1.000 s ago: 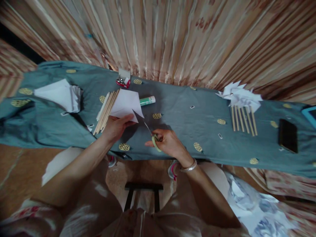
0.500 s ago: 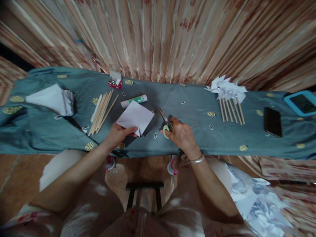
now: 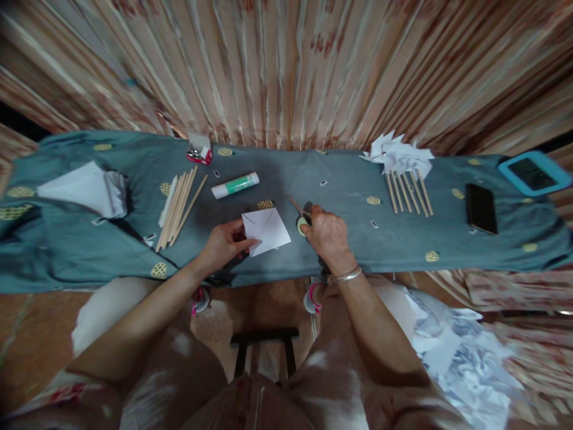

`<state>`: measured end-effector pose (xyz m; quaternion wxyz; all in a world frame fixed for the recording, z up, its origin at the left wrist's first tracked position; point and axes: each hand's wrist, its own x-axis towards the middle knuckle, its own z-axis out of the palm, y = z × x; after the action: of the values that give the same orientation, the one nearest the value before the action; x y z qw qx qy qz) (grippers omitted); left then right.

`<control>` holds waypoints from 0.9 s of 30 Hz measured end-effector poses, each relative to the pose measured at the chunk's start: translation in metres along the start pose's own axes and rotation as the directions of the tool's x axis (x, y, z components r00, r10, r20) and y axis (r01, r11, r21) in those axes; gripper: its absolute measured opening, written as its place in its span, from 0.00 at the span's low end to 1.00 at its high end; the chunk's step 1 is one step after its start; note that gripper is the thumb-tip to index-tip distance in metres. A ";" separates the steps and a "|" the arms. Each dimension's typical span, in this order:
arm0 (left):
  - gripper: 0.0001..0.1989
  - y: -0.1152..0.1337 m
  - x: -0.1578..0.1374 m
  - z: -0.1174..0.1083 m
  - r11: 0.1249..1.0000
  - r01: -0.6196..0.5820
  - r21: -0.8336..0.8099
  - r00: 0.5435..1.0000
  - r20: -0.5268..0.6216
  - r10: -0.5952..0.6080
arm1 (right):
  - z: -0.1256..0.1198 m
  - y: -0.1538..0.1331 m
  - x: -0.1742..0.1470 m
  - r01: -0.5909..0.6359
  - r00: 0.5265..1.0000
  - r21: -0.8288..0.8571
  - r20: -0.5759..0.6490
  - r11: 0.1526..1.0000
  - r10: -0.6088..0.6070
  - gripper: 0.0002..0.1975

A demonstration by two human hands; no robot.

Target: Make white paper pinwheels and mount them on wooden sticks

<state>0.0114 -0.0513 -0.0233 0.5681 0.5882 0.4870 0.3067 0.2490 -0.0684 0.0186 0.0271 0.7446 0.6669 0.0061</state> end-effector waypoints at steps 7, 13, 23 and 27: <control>0.16 0.003 0.007 -0.031 0.977 -0.101 0.189 0.967 -0.214 0.141 | 0.003 0.003 0.008 0.039 0.998 0.042 -0.042 0.998 -0.037 0.17; 0.18 -0.002 0.029 -0.063 0.785 -0.178 0.593 0.813 -0.361 0.457 | 0.000 0.006 0.011 0.076 0.996 0.135 -0.063 0.988 -0.068 0.17; 0.23 -0.002 0.077 -0.068 0.597 -0.126 0.792 0.888 -0.178 0.423 | 0.001 -0.006 0.011 0.169 0.979 0.361 -0.169 0.917 -0.113 0.15; 0.18 -0.002 0.086 -0.069 0.637 -0.118 0.762 0.900 -0.188 0.392 | 0.001 -0.017 0.013 0.183 0.979 0.431 -0.159 0.884 -0.125 0.13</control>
<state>-0.0229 0.0534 -0.0306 0.1412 0.7681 0.5683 0.2591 0.2331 -0.0540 0.0164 -0.1852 0.6738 0.7082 -0.1008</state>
